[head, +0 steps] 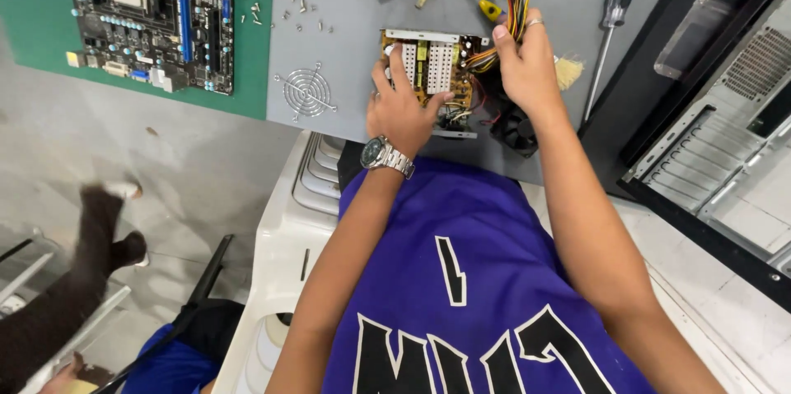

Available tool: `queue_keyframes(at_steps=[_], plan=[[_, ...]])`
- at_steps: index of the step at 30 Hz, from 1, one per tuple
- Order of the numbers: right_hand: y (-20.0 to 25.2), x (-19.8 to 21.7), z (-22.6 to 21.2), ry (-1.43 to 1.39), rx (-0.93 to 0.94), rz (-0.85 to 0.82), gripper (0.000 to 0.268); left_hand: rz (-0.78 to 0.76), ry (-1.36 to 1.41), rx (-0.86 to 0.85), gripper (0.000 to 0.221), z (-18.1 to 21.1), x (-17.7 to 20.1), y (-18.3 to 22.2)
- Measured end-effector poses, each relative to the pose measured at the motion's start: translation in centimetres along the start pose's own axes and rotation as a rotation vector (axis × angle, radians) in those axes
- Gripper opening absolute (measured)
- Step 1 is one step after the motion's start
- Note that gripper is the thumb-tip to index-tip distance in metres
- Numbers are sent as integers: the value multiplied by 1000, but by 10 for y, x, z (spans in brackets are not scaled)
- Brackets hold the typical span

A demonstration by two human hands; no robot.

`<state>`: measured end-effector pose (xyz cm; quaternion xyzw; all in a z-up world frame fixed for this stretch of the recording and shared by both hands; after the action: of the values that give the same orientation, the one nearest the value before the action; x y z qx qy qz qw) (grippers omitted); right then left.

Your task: Cleaning a computer power supply unit and cooling fans using a brush and screwdriver.

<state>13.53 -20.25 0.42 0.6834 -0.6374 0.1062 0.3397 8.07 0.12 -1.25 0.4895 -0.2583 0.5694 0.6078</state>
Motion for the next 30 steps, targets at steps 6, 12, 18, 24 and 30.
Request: queue_keyframes(at_steps=[6,12,18,24,30], plan=[[1,0,-9,-178,14,-122,25,32,-43,-55,101,2,0,0],[-2,-4,-3,-226,32,-134,24,71,-62,-55,97,5,4,2],[-2,-2,-3,-201,1,-136,26,82,-77,-68,99,5,4,1],[-2,-2,2,-190,-99,-145,21,46,-39,-37,100,6,4,-1],[-1,-1,0,-219,-87,-168,23,-2,-32,-35,98,7,1,-1]])
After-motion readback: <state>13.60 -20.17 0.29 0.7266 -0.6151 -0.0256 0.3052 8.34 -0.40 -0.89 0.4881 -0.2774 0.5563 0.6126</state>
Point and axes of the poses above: each hand's wrist, its own y-axis away from the middle knuckle, its own x-axis out of the back of the hand, z = x × y, the point moved 8 cm from there along -y, towards the middle knuckle, and after that the axes turned 3 degrees about x, right-handed, at the moved point
